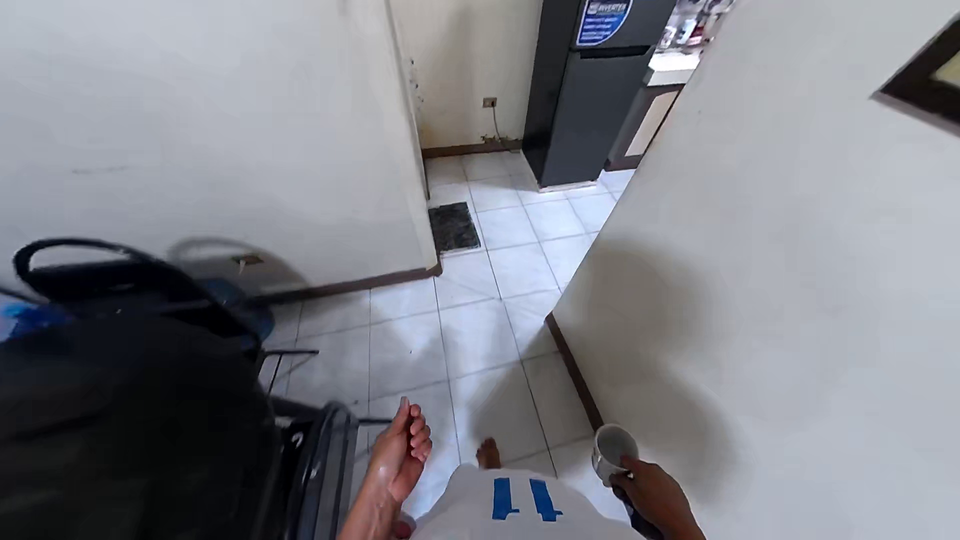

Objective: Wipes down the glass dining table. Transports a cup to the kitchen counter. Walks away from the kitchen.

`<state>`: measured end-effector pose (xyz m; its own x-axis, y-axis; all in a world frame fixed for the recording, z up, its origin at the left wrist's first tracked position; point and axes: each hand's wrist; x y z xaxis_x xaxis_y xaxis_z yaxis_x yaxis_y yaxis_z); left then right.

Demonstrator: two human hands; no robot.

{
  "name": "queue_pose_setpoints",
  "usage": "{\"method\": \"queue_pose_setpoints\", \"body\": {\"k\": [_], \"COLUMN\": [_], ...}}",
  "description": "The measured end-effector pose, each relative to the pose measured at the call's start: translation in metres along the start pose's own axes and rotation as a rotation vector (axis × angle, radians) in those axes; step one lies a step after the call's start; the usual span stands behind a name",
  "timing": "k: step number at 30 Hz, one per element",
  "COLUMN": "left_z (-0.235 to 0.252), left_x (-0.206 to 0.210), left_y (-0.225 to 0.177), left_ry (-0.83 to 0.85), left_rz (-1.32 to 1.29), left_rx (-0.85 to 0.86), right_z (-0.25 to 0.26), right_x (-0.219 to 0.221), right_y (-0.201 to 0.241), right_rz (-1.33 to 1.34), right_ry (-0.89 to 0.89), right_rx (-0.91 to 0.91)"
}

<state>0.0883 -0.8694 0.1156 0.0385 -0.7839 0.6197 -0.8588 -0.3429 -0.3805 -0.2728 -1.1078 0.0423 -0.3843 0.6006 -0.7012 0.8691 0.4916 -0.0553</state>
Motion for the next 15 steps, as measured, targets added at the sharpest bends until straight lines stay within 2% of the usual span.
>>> {"method": "queue_pose_setpoints", "body": {"k": [8,12,15], "left_z": [0.155,0.231,0.28], "left_x": [0.174,0.243,0.29], "left_y": [-0.026,-0.044,-0.057], "left_ry": [0.014,0.025,-0.022], "left_rz": [0.064,0.078,-0.012], "left_rx": [-0.05,-0.019,0.019], "right_z": [0.144,0.229,0.29], "right_x": [-0.163,-0.245,-0.32], "right_y": [0.003,0.027,0.048], "right_rz": [0.073,0.063,-0.027], "right_ry": [-0.076,-0.092,-0.065], "right_rx": [0.039,-0.036,-0.135]}}
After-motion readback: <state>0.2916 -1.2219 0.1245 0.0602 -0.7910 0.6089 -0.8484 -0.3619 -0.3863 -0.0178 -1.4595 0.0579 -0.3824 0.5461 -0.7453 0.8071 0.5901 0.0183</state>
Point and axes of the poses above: each hand's wrist, its own z-axis towards the middle knuckle, its own x-axis out of the palm, y = z × x, and after that the axes turned 14 degrees about -z, right-handed
